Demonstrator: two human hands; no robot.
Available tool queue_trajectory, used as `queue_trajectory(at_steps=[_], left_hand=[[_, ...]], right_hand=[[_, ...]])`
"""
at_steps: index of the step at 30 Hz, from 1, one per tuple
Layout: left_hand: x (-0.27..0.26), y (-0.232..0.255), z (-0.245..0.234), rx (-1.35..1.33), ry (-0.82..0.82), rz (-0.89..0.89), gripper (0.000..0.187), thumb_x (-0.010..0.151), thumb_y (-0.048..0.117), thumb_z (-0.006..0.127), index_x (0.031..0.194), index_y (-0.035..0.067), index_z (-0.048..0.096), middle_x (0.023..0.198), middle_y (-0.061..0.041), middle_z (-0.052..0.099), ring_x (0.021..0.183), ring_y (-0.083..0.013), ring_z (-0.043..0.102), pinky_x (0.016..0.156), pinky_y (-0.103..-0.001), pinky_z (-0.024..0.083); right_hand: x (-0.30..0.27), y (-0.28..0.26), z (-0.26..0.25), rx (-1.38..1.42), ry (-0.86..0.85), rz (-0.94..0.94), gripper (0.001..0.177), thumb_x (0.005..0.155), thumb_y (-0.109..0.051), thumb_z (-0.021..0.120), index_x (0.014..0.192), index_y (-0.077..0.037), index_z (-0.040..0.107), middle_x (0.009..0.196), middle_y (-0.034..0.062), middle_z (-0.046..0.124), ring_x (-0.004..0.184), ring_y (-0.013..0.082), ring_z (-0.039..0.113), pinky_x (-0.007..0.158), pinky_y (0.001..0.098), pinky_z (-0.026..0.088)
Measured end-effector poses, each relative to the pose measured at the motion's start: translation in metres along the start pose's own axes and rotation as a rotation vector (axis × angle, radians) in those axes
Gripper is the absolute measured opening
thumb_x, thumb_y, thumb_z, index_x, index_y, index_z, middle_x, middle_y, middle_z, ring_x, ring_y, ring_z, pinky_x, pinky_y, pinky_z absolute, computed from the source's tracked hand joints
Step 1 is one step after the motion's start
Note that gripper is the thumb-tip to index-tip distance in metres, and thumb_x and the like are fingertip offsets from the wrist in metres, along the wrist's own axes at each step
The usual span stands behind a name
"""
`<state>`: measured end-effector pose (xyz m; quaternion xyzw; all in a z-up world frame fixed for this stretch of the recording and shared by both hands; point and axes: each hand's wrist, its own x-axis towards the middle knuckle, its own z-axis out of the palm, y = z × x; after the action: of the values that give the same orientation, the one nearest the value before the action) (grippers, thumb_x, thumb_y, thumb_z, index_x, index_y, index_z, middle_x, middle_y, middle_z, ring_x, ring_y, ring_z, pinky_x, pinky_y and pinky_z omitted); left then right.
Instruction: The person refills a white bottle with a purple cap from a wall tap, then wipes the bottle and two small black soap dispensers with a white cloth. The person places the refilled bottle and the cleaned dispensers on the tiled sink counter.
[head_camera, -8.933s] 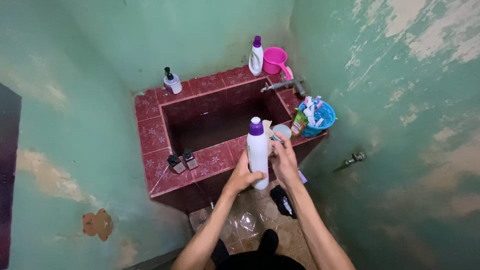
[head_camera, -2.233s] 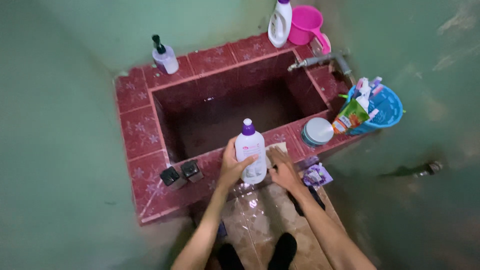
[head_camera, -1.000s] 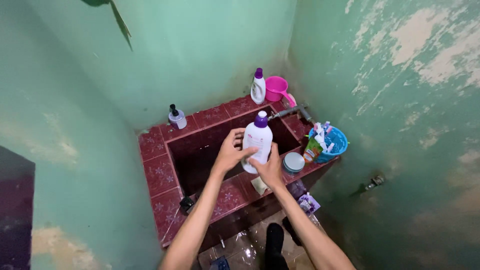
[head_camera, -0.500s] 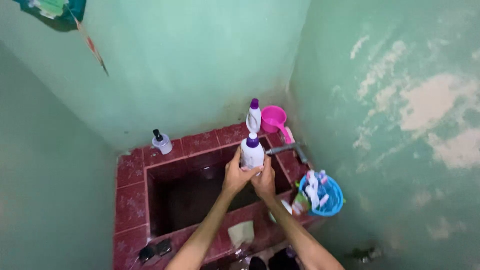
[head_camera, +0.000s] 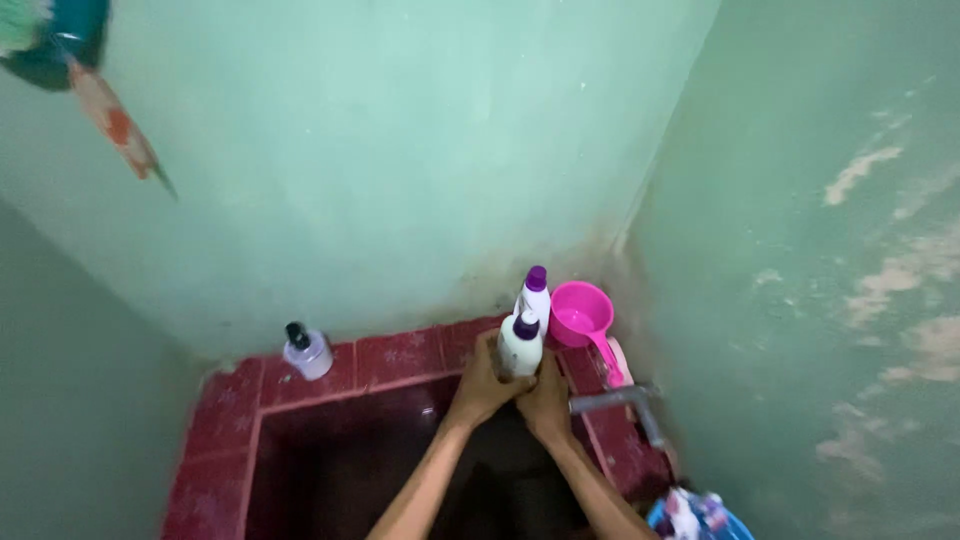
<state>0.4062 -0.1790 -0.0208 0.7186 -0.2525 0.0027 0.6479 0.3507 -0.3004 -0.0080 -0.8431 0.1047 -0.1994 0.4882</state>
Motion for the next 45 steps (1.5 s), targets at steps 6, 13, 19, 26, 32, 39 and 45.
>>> queue_trajectory(at_steps=[6, 13, 19, 26, 32, 39, 45], left_hand=[[0.035, -0.074, 0.009, 0.098, 0.036, -0.081, 0.084, 0.072, 0.024, 0.089, 0.139, 0.004, 0.043, 0.134, -0.020, 0.064, 0.126, -0.0318, 0.064, 0.103, -0.045, 0.052], [0.070, -0.169, 0.020, 0.082, 0.070, -0.016, 0.090, 0.070, 0.019, 0.087, 0.145, 0.002, 0.040, 0.132, -0.022, 0.065, 0.125, -0.0327, 0.064, 0.102, -0.044, 0.052], [0.078, -0.174, 0.017, 0.050, 0.066, -0.016, 0.084, 0.075, 0.019, 0.086, 0.146, 0.005, 0.044, 0.133, -0.019, 0.067, 0.126, -0.0283, 0.067, 0.103, -0.041, 0.054], [0.085, -0.188, 0.014, 0.026, 0.043, 0.024, 0.088, 0.072, 0.015, 0.085, 0.147, 0.005, 0.042, 0.134, -0.019, 0.066, 0.128, -0.0283, 0.064, 0.106, -0.041, 0.052], [0.097, -0.206, 0.017, 0.062, 0.070, 0.009, 0.090, 0.069, 0.014, 0.086, 0.148, 0.005, 0.042, 0.137, -0.020, 0.064, 0.131, -0.0313, 0.062, 0.108, -0.042, 0.049], [0.104, -0.221, 0.023, 0.090, 0.069, -0.005, 0.091, 0.069, 0.015, 0.086, 0.147, 0.006, 0.042, 0.137, -0.020, 0.064, 0.131, -0.0329, 0.061, 0.108, -0.043, 0.049], [0.106, -0.217, 0.023, 0.075, 0.062, 0.027, 0.087, 0.073, 0.017, 0.085, 0.148, 0.005, 0.041, 0.137, -0.020, 0.064, 0.131, -0.0324, 0.062, 0.109, -0.043, 0.050]], right_hand=[[0.044, 0.086, 0.051, -0.041, 0.009, -0.160, 0.071, 0.079, 0.001, 0.071, 0.143, -0.001, 0.042, 0.128, 0.0273, 0.063, 0.119, 0.0440, 0.061, 0.094, 0.0505, 0.051], [0.083, 0.140, 0.087, -0.012, -0.012, -0.302, 0.065, 0.080, 0.001, 0.067, 0.141, 0.001, 0.044, 0.127, 0.0286, 0.064, 0.120, 0.0434, 0.064, 0.095, 0.0503, 0.053], [0.094, 0.147, 0.095, -0.051, -0.039, -0.287, 0.054, 0.085, -0.011, 0.078, 0.128, 0.003, 0.047, 0.116, 0.0264, 0.066, 0.107, 0.0416, 0.069, 0.088, 0.0486, 0.055], [0.097, 0.142, 0.104, -0.074, -0.003, -0.138, 0.056, 0.081, -0.008, 0.077, 0.127, 0.003, 0.047, 0.118, 0.0268, 0.067, 0.113, 0.0453, 0.066, 0.092, 0.0516, 0.052], [0.109, 0.156, 0.119, -0.040, 0.027, -0.153, 0.058, 0.083, -0.004, 0.072, 0.132, 0.004, 0.042, 0.122, 0.0287, 0.065, 0.117, 0.0450, 0.064, 0.095, 0.0521, 0.049], [0.119, 0.175, 0.124, -0.060, 0.035, -0.092, 0.049, 0.086, -0.003, 0.071, 0.129, 0.002, 0.046, 0.121, 0.0277, 0.067, 0.119, 0.0441, 0.064, 0.098, 0.0516, 0.049], [0.124, 0.172, 0.119, -0.027, -0.018, -0.072, 0.058, 0.083, 0.003, 0.066, 0.136, 0.003, 0.042, 0.124, 0.0289, 0.065, 0.120, 0.0439, 0.063, 0.099, 0.0513, 0.049]])
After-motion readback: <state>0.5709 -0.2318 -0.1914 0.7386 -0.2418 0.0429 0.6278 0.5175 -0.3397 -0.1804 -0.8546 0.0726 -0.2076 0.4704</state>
